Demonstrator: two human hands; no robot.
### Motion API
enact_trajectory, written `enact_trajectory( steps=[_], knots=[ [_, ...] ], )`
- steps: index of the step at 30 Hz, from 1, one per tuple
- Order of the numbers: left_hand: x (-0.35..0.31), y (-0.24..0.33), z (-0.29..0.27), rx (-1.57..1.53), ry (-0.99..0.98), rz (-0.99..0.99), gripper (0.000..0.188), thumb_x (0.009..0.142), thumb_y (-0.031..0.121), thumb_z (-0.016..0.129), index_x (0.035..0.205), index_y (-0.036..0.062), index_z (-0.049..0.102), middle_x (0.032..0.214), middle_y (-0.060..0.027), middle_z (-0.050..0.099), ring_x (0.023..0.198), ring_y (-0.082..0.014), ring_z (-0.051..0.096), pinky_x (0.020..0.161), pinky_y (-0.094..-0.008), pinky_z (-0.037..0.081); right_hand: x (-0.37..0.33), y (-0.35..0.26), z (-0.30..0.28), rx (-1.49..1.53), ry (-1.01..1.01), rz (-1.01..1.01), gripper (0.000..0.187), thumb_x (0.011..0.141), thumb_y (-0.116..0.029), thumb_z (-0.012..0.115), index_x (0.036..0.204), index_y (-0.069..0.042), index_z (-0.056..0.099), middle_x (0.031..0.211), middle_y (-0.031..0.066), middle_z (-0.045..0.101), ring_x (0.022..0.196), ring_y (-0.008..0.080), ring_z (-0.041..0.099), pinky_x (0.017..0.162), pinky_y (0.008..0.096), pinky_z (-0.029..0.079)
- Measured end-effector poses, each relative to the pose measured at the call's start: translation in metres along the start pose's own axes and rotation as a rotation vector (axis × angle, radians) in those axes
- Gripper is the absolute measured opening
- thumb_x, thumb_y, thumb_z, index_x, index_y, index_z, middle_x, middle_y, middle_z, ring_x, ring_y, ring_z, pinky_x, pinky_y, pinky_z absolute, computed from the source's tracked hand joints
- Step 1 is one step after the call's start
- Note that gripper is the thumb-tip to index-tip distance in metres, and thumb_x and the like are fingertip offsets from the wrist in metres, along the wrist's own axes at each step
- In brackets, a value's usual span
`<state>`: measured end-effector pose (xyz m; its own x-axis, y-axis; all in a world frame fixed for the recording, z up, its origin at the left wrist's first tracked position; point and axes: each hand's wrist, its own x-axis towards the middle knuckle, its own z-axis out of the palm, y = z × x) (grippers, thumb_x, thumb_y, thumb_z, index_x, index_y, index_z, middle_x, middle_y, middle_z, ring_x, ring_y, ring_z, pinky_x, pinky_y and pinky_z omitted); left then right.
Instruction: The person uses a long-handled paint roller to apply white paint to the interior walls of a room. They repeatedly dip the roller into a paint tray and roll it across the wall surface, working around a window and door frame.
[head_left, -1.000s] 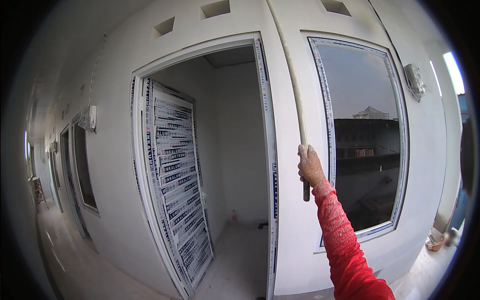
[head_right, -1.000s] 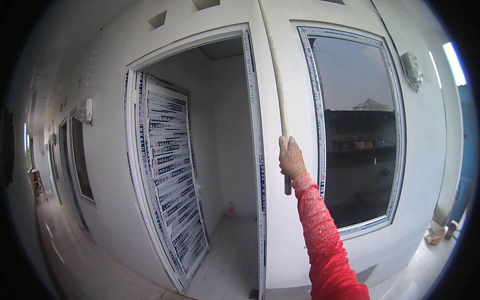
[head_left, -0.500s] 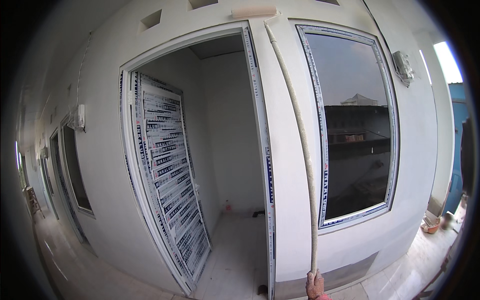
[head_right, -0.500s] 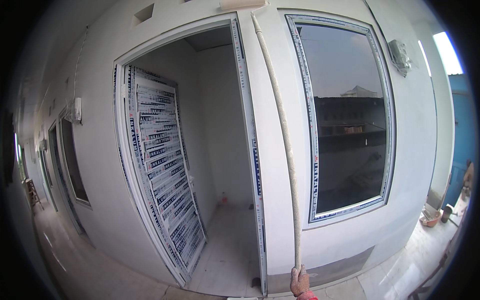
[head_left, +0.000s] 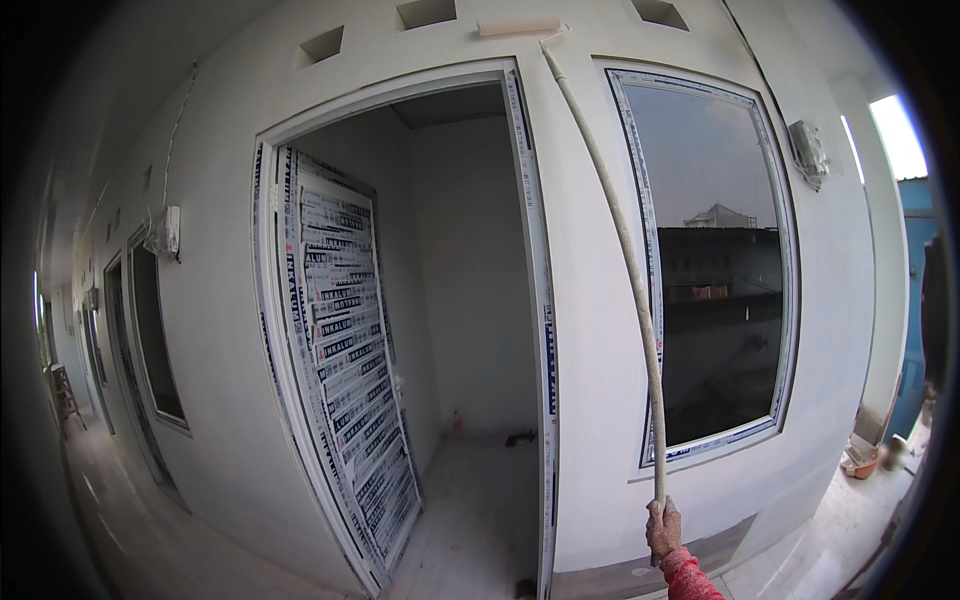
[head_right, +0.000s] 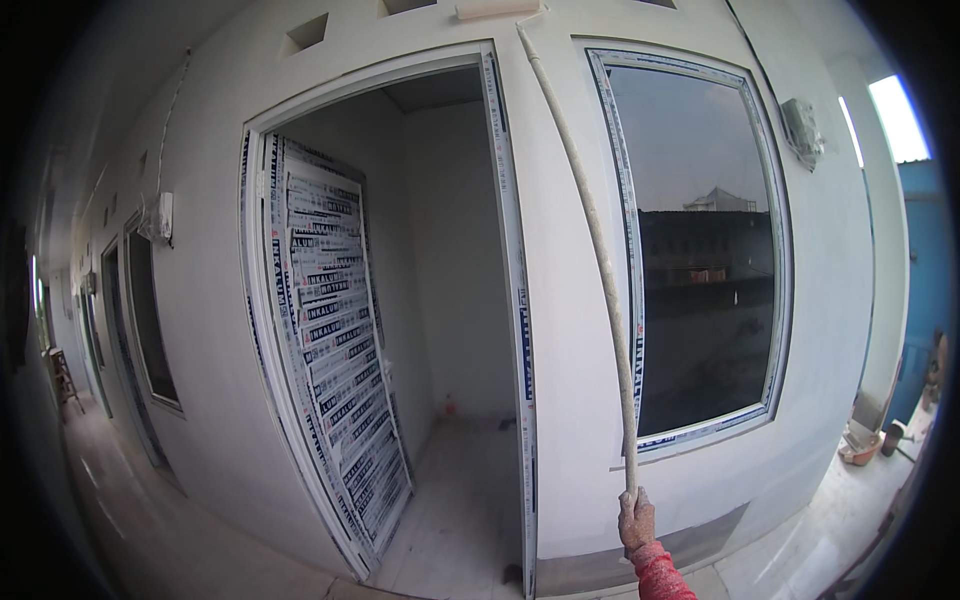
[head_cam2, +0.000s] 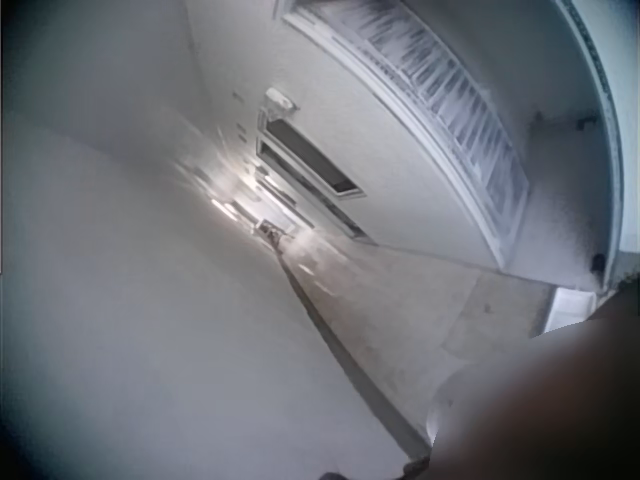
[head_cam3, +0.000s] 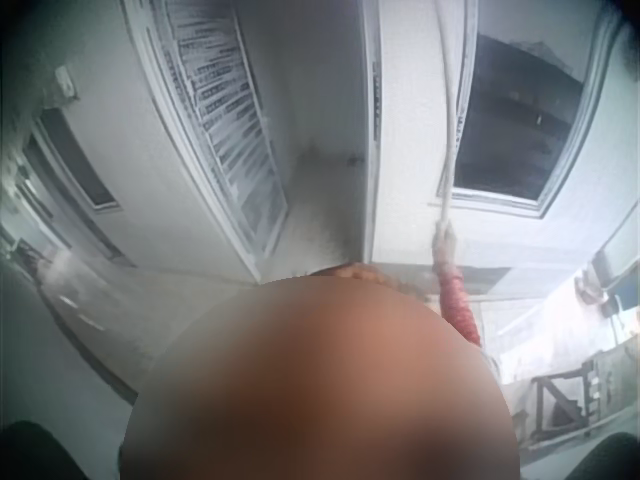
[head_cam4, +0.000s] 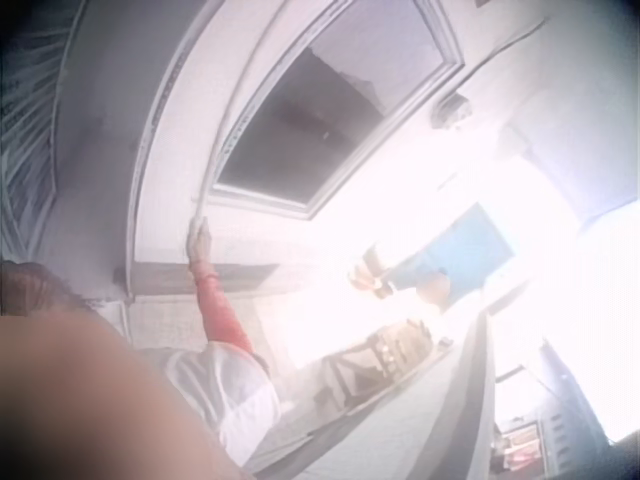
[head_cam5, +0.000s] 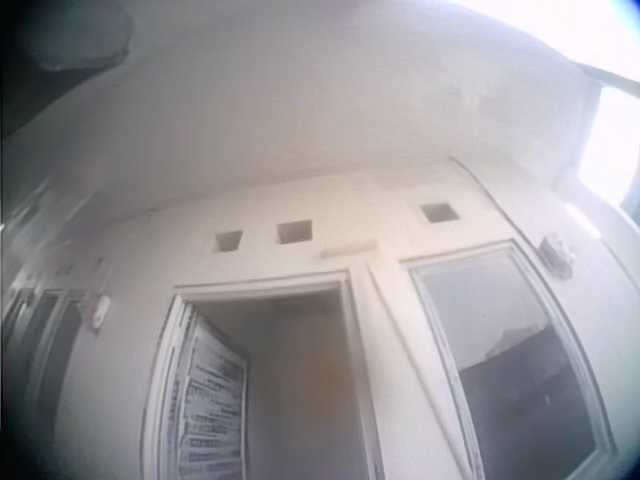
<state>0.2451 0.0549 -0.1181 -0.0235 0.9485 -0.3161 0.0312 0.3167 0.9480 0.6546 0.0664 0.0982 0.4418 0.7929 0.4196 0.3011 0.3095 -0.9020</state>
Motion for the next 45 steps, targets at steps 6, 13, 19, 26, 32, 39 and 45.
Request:
enact_trajectory(
  steps=[6,13,19,26,32,39,45],
  knots=[
    [0.004,-0.005,-0.002,0.01,-0.013,-0.003,0.041,0.093,0.036,0.056,0.115,0.0023,0.055,0.094,-0.0138,0.067,0.09,-0.0245,0.067,0.082,-0.034,0.05,0.097,-0.184,-0.021,0.089,-0.111,-0.262,0.029,0.099,-0.032,0.045,0.088,-0.006,0.049,0.05,-0.0039,0.037,0.036,0.0067,0.038,0.032,0.0244,0.033],
    [0.01,-0.019,-0.004,0.014,-0.028,-0.028,0.041,0.092,0.036,0.057,0.115,0.0022,0.056,0.095,-0.0137,0.067,0.091,-0.0243,0.067,0.083,-0.0339,0.049,0.204,-0.378,0.0,0.085,-0.164,-0.337,0.044,0.095,-0.049,0.045,0.091,-0.006,0.049,0.056,-0.001,0.039,0.038,0.0083,0.038,0.034,0.0268,0.035],
    [0.001,-0.02,-0.009,0.009,-0.014,-0.023,0.041,0.092,0.036,0.057,0.114,0.0021,0.056,0.095,-0.0136,0.067,0.091,-0.0241,0.067,0.084,-0.0337,0.049,0.256,-0.554,0.046,0.094,-0.14,-0.419,0.044,0.096,-0.047,0.044,0.093,-0.003,0.049,0.056,-0.0036,0.037,0.039,0.0082,0.034,0.037,0.0285,0.034],
    [-0.006,-0.029,-0.012,0.03,-0.02,-0.046,0.041,0.092,0.037,0.057,0.113,0.002,0.057,0.095,-0.0134,0.067,0.092,-0.0238,0.067,0.085,-0.0336,0.049,0.256,-0.593,0.085,0.122,-0.112,-0.36,0.039,0.097,-0.044,0.042,0.074,-0.012,0.044,0.05,-0.0038,0.038,0.036,0.0111,0.036,0.033,0.0291,0.034],
    [0.003,-0.038,0.0,0.087,-0.083,-0.01,0.041,0.092,0.037,0.057,0.113,0.0019,0.058,0.095,-0.0133,0.067,0.093,-0.0236,0.067,0.086,-0.0334,0.049,0.235,-0.444,0.097,0.038,-0.037,-0.324,0.044,0.096,-0.05,0.041,0.087,-0.007,0.047,0.057,-0.0006,0.043,0.043,0.0132,0.044,0.038,0.0324,0.041],
    [0.005,0.056,0.06,0.45,-0.183,0.579,0.049,0.093,0.04,0.055,0.121,-0.0007,0.054,0.099,-0.0113,0.068,0.097,-0.0183,0.066,0.088,-0.0303,0.048,0.113,-0.166,0.077,-0.106,0.028,-0.134,0.046,0.097,-0.047,0.044,0.082,-0.003,0.049,0.055,0.0039,0.047,0.043,0.0152,0.049,0.041,0.0323,0.041],
    [-0.043,0.297,0.123,0.096,-0.39,0.996,0.037,0.099,0.028,0.049,0.126,0.002,0.052,0.109,-0.0141,0.063,0.103,-0.0214,0.062,0.09,-0.033,0.047,-0.06,-0.031,0.035,-0.102,0.027,0.081,0.036,0.096,-0.035,0.051,0.086,0.0,0.052,0.057,0.0096,0.054,0.05,0.02,0.053,0.047,0.0376,0.041]
  ],
)
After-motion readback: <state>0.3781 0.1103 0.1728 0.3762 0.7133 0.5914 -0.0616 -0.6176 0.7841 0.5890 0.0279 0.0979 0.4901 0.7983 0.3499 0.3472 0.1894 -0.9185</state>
